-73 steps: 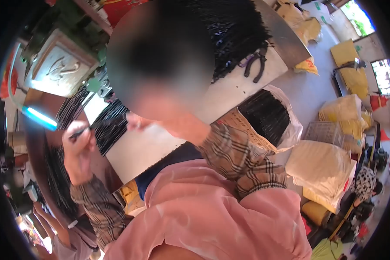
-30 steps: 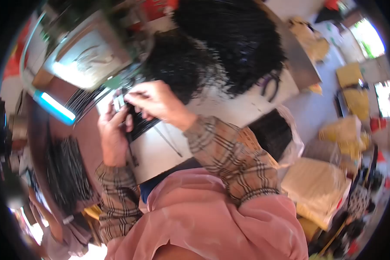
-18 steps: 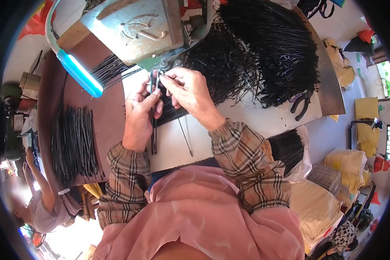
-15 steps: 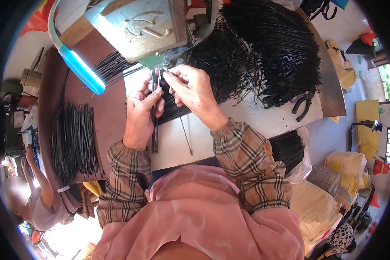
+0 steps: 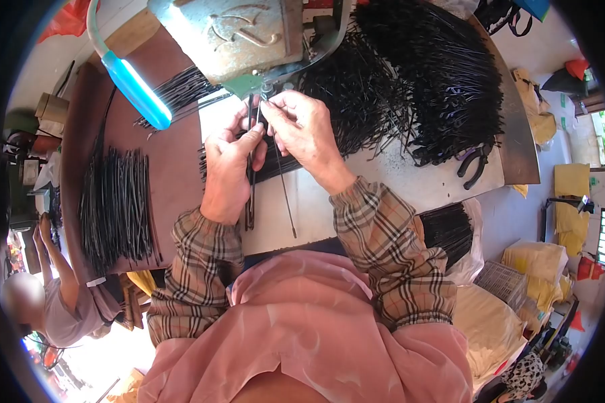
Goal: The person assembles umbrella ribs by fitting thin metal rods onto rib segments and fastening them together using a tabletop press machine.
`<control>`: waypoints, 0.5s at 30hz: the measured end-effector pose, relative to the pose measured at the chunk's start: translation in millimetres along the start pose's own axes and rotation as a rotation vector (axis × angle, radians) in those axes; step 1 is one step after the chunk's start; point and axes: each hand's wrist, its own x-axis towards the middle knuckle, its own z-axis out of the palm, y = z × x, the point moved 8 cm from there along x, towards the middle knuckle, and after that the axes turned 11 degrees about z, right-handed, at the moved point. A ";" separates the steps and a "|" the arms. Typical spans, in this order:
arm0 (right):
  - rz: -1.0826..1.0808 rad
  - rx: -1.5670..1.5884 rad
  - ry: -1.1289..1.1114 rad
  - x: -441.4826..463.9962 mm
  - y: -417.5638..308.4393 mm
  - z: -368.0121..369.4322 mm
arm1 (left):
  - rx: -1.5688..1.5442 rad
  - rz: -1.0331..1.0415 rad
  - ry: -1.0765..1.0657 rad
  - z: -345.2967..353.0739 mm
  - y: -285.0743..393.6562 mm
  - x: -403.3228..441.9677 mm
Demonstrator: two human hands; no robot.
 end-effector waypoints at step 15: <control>0.052 0.224 -0.054 16.6 1.2 -2.8 | -0.005 0.070 0.070 8.7 2.0 16.7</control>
